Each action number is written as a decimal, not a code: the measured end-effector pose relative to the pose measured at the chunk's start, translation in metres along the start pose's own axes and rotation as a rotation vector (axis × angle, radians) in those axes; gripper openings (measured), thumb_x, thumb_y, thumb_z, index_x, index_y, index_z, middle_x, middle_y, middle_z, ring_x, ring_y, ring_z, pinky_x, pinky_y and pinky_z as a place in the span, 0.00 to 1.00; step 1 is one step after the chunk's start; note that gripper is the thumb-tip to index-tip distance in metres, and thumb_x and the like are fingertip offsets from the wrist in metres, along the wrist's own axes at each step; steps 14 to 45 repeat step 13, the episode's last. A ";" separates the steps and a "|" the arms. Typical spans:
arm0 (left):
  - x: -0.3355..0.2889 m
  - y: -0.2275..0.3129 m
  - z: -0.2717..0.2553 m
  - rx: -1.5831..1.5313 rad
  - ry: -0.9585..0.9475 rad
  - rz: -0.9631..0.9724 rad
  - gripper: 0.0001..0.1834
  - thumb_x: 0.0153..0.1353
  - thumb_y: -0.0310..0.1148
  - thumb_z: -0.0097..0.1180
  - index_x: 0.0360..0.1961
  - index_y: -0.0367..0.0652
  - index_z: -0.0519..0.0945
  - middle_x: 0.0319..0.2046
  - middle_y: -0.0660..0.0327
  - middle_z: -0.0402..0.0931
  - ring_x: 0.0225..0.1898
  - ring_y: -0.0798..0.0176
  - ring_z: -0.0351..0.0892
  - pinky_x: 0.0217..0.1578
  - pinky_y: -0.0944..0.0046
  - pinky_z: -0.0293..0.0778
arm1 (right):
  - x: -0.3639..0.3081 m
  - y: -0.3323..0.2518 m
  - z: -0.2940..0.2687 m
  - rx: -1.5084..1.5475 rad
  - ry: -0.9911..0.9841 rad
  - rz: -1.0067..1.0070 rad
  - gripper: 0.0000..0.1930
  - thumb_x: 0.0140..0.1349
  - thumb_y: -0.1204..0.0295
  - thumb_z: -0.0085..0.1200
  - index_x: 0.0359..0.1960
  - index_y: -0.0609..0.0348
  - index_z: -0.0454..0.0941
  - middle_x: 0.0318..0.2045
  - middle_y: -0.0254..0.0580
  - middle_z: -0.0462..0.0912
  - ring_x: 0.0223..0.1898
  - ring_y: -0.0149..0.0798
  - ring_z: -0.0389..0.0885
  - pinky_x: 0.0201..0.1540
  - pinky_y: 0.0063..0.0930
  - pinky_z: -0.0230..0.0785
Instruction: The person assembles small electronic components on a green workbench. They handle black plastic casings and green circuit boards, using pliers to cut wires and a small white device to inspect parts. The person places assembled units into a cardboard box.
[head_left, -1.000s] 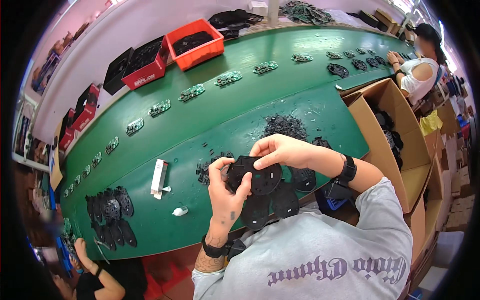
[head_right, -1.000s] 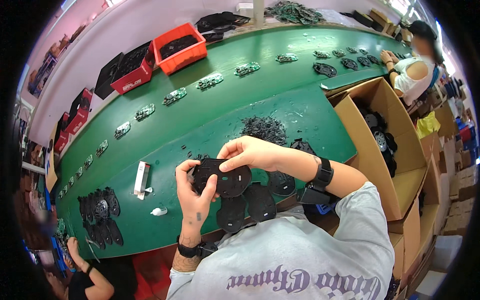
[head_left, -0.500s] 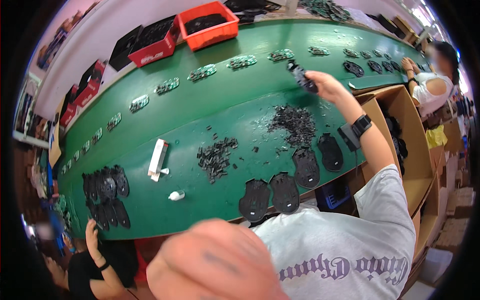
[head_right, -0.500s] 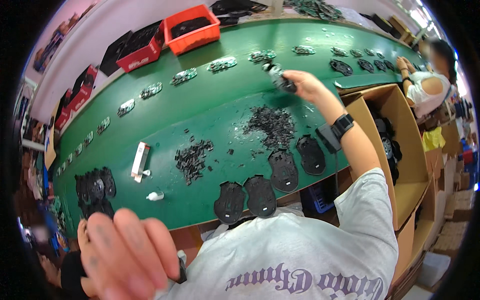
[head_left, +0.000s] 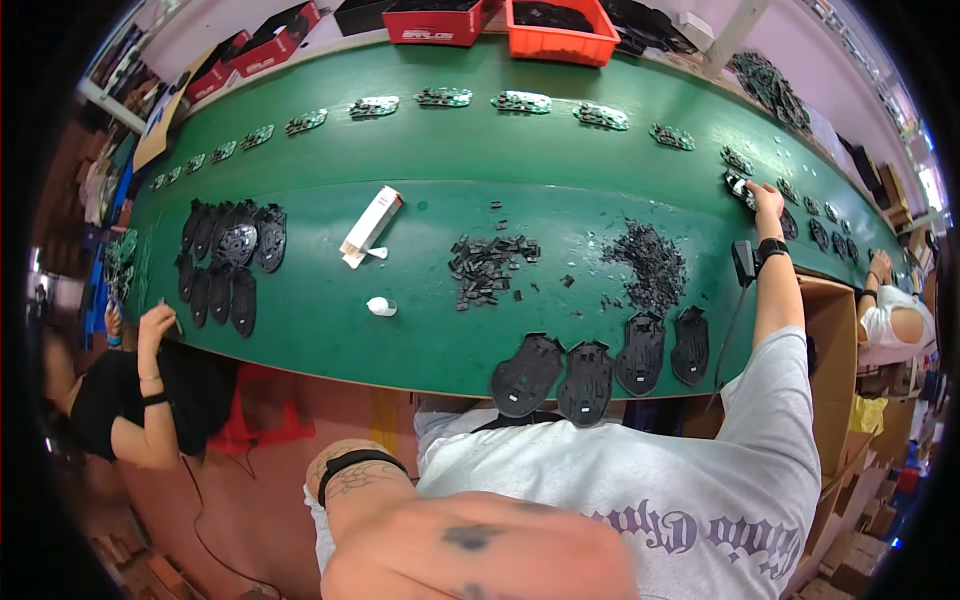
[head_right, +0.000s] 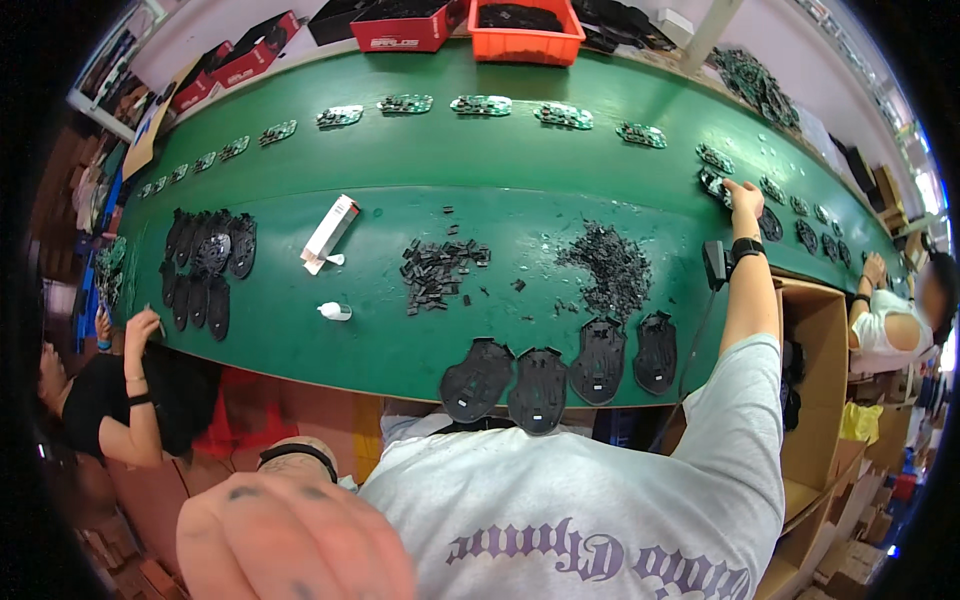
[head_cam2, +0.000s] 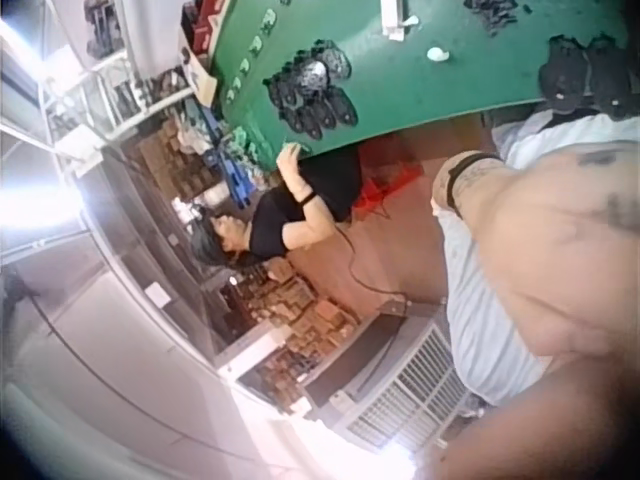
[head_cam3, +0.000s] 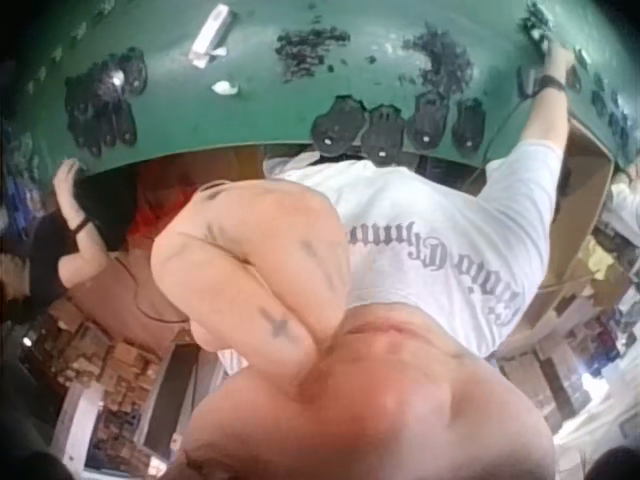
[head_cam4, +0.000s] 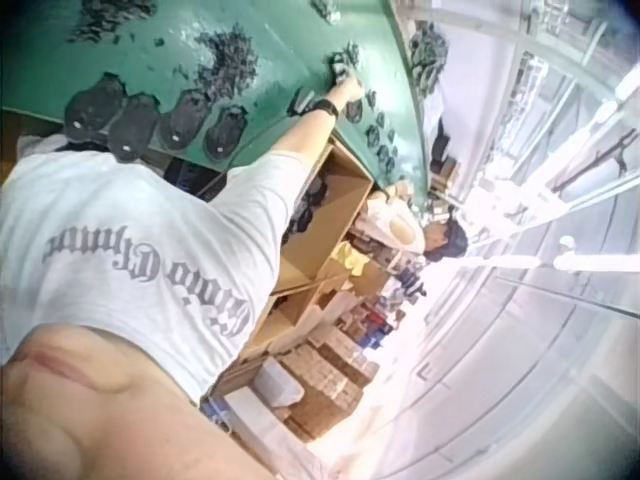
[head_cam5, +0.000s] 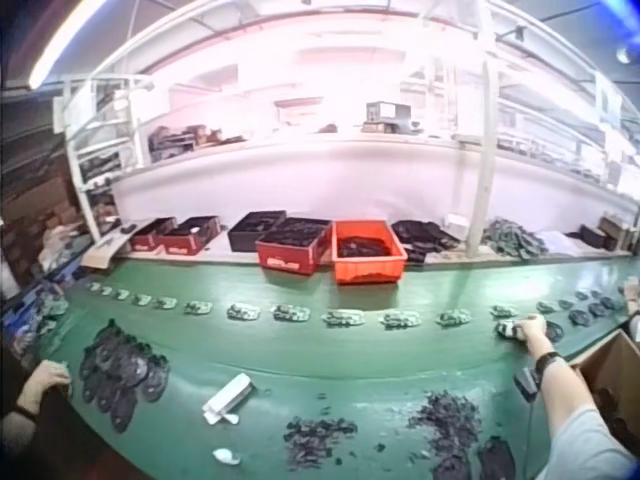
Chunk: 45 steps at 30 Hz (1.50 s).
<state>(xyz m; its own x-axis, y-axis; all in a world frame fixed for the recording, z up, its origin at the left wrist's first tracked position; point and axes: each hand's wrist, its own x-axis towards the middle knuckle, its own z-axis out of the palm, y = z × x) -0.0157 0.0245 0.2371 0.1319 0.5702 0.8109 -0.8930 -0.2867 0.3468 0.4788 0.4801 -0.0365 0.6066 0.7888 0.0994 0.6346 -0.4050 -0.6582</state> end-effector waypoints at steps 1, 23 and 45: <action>-0.001 0.000 0.000 0.038 0.064 0.065 0.10 0.63 0.26 0.55 0.23 0.36 0.79 0.27 0.54 0.73 0.25 0.65 0.72 0.24 0.72 0.70 | 0.006 0.005 0.007 -0.043 0.050 -0.001 0.36 0.38 0.54 0.73 0.51 0.54 0.80 0.51 0.44 0.81 0.54 0.44 0.78 0.57 0.34 0.67; -0.029 0.001 0.021 0.124 0.140 0.509 0.19 0.58 0.40 0.61 0.41 0.34 0.76 0.34 0.45 0.77 0.26 0.63 0.77 0.21 0.73 0.70 | -0.003 0.015 0.020 -0.316 0.209 -0.100 0.33 0.47 0.44 0.62 0.54 0.46 0.77 0.50 0.41 0.81 0.54 0.45 0.76 0.60 0.40 0.57; -0.029 0.001 0.021 0.124 0.140 0.509 0.19 0.58 0.40 0.61 0.41 0.34 0.76 0.34 0.45 0.77 0.26 0.63 0.77 0.21 0.73 0.70 | -0.003 0.015 0.020 -0.316 0.209 -0.100 0.33 0.47 0.44 0.62 0.54 0.46 0.77 0.50 0.41 0.81 0.54 0.45 0.76 0.60 0.40 0.57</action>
